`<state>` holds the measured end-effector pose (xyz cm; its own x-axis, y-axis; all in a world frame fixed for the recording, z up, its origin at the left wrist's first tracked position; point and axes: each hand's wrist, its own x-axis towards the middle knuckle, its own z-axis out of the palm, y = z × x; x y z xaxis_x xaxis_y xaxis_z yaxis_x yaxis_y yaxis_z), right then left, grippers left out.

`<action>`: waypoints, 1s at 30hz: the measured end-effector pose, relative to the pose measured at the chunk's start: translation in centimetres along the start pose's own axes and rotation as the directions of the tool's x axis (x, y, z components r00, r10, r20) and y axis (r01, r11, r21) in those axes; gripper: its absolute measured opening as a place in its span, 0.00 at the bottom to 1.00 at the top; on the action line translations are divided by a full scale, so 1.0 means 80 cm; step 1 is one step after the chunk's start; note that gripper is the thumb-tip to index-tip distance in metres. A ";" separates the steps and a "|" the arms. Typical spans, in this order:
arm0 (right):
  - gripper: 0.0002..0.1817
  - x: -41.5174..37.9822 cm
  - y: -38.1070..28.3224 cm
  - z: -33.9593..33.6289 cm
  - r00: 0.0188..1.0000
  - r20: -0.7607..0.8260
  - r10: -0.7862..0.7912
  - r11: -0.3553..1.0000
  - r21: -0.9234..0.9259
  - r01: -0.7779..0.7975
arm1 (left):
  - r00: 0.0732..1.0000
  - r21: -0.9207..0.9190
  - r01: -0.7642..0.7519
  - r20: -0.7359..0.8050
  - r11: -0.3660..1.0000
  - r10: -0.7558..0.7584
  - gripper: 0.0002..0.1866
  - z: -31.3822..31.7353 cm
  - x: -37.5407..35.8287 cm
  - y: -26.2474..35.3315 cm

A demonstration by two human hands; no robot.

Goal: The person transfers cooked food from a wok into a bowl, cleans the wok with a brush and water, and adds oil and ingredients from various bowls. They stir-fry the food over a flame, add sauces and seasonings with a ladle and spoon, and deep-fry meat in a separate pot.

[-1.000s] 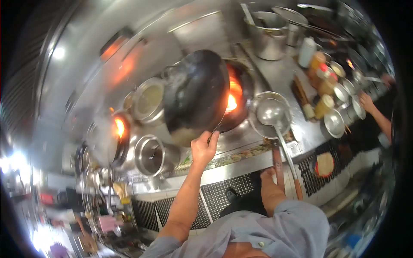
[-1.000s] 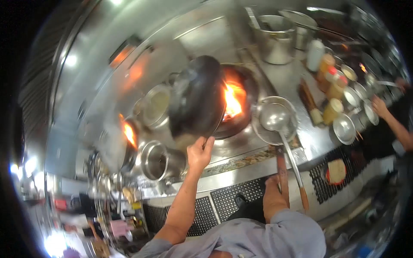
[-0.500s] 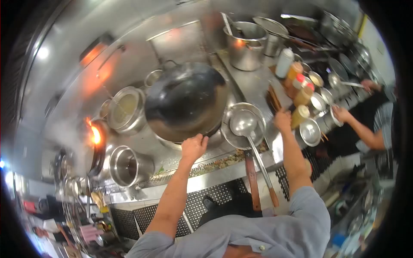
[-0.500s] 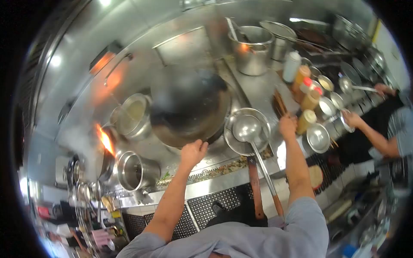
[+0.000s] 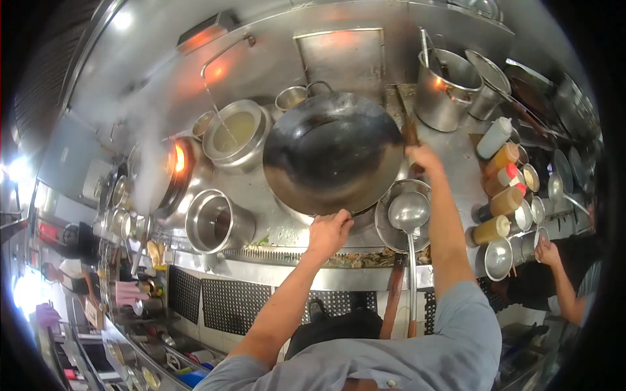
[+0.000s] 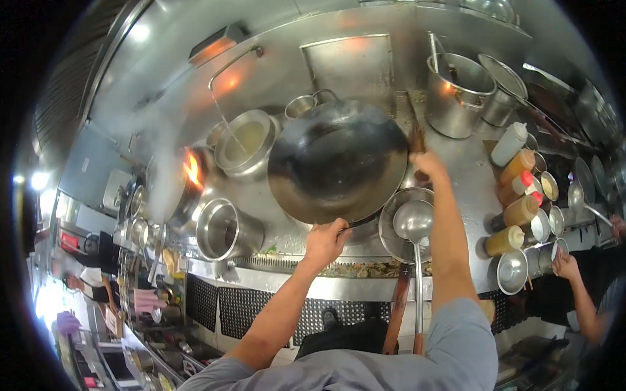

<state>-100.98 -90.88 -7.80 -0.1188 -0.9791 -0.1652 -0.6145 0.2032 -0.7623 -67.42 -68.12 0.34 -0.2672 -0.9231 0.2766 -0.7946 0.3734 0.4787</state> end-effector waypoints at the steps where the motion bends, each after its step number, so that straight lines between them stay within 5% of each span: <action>1: 0.46 -0.024 -0.045 -0.030 0.998 -0.050 -0.047 0.981 0.186 0.056 | 1.000 0.018 0.003 0.006 1.000 -0.004 0.09 0.001 0.000 -0.001; 3: 0.46 -0.061 -0.127 -0.056 0.908 -0.256 -0.331 0.905 0.187 0.382 | 1.000 0.013 -0.001 -0.002 1.000 0.001 0.07 0.012 -0.002 -0.003; 5: 0.46 -0.075 -0.223 -0.067 0.873 -0.250 -0.419 0.895 0.051 0.444 | 1.000 0.036 0.001 0.002 0.999 -0.001 0.06 0.016 0.003 -0.002; 8: 0.44 -0.010 -0.290 -0.002 0.922 -0.290 -0.255 0.966 -0.124 0.228 | 0.999 0.057 -0.002 -0.049 0.998 0.005 0.06 0.021 0.003 -0.002; 10: 0.44 0.053 -0.243 0.101 0.985 0.066 -0.161 0.902 -0.396 0.174 | 0.998 0.059 0.003 -0.059 0.998 0.000 0.06 0.023 0.000 -0.002; 11: 0.43 -0.003 -0.255 0.120 0.912 0.410 -0.013 0.779 -0.568 0.267 | 0.997 0.060 0.010 -0.071 0.998 -0.006 0.06 0.024 0.000 -0.004; 12: 0.46 -0.051 -0.242 0.145 0.771 0.593 -0.233 0.753 -0.392 0.529 | 0.997 0.058 0.011 -0.081 0.998 -0.006 0.06 0.024 0.003 -0.007; 13: 0.49 -0.101 -0.243 0.151 0.613 0.753 -0.237 0.760 -0.249 0.600 | 0.995 0.045 0.001 -0.098 0.999 0.003 0.06 0.023 0.006 -0.007; 16: 0.48 -0.090 -0.231 0.071 0.523 0.851 -0.041 0.669 -0.365 0.647 | 0.994 0.007 0.008 -0.107 1.000 -0.007 0.07 0.023 -0.003 -0.004; 17: 0.42 -0.046 -0.226 0.037 0.672 0.737 -0.066 0.413 -0.593 0.691 | 0.995 0.000 0.010 -0.095 1.000 -0.010 0.06 0.023 -0.001 -0.005; 18: 0.34 -0.038 -0.277 -0.006 0.912 0.410 0.028 0.248 -0.886 0.391 | 0.996 -0.001 0.013 -0.089 1.000 -0.013 0.06 0.023 0.003 -0.007; 19: 0.29 -0.008 -0.282 -0.021 0.948 0.108 -0.299 0.476 -0.844 0.247 | 0.996 -0.021 0.032 -0.081 0.999 -0.033 0.06 0.019 0.002 -0.004; 22: 0.29 0.026 -0.241 0.063 0.983 -0.003 -0.183 0.718 -0.683 0.132 | 0.995 -0.020 0.022 -0.098 1.000 -0.024 0.06 0.018 0.002 -0.002; 23: 0.32 -0.033 -0.242 0.099 0.985 0.111 -0.133 0.666 -0.726 0.172 | 0.995 -0.014 0.032 -0.096 0.999 -0.033 0.06 0.017 0.002 -0.001; 24: 0.40 -0.083 -0.248 0.110 0.828 0.531 -0.181 0.622 -0.590 0.515 | 0.995 -0.007 0.035 -0.090 0.999 -0.036 0.06 0.017 -0.002 -0.002; 25: 0.48 -0.087 -0.204 0.154 0.650 0.701 -0.293 0.675 -0.330 0.660 | 0.996 -0.003 0.031 -0.089 1.000 -0.031 0.06 0.015 0.002 -0.004; 29: 0.40 -0.088 -0.271 0.005 0.708 0.702 0.082 0.557 -0.621 0.551 | 0.997 -0.039 0.032 -0.067 0.999 -0.034 0.06 0.014 -0.002 0.000; 30: 0.38 -0.061 -0.272 -0.021 0.858 0.513 -0.005 0.435 -0.772 0.464 | 0.996 -0.054 0.027 -0.086 0.998 -0.032 0.06 0.014 0.000 -0.001</action>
<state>-88.31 -90.57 10.63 0.3015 -0.8355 -0.4594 -0.9241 -0.3747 0.0749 -67.98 -68.28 -0.62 -0.1940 -0.9231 0.3319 -0.7710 0.3527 0.5303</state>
